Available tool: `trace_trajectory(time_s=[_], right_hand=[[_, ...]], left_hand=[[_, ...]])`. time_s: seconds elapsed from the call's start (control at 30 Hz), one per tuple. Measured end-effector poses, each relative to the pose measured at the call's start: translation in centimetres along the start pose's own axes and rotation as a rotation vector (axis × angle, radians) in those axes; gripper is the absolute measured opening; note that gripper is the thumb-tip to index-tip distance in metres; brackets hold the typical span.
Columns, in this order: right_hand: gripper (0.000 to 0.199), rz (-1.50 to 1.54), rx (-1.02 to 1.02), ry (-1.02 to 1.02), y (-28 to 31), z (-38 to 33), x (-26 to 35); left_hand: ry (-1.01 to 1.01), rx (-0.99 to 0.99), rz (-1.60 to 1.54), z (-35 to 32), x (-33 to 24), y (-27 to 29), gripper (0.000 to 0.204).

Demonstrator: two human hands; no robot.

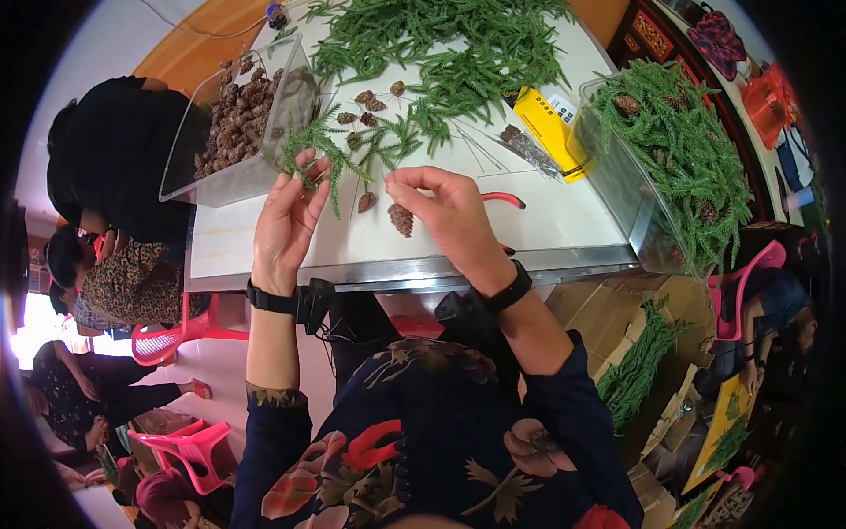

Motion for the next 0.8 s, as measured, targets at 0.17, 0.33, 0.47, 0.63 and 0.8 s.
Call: trace_trajectory(time_s=[0.17,0.33,0.47,0.63,0.8], right_hand=[[0.017,-0.331,0.041,0.313,-1.0,1.0,0.6],[0.015,-0.649,0.338,0.491,-1.9,1.7,1.4],[0.014,-0.359,0.354,0.048,-1.4,0.9,-0.7],[0.017,0.021,0.161,-0.044,-1.0,-0.5,-2.2],[0.019,0.064,0.253,-0.202,-0.6,-1.1,-2.0]], left_hand=[[0.014,-0.077,0.311,-1.9,0.9,0.5,0.039],[-0.138,-0.042,0.848,-3.9,0.3,-0.6,0.049],[-0.257,-0.064,0.833,-5.5,0.5,-2.1,0.055],[-0.245,-0.036,0.513,-6.4,1.4,-0.9,0.055],[-0.399,-0.105,0.742,-6.6,1.1,0.9,0.037]])
Point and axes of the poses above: each hand's wrist, its own z-axis towards the middle knuckle, its own y-axis out of the back of the hand, x = y × z, the point moved 2 cm from there along z, towards the middle knuckle, and after that the axes turned 9 degrees about y, right-handed, at the moved point
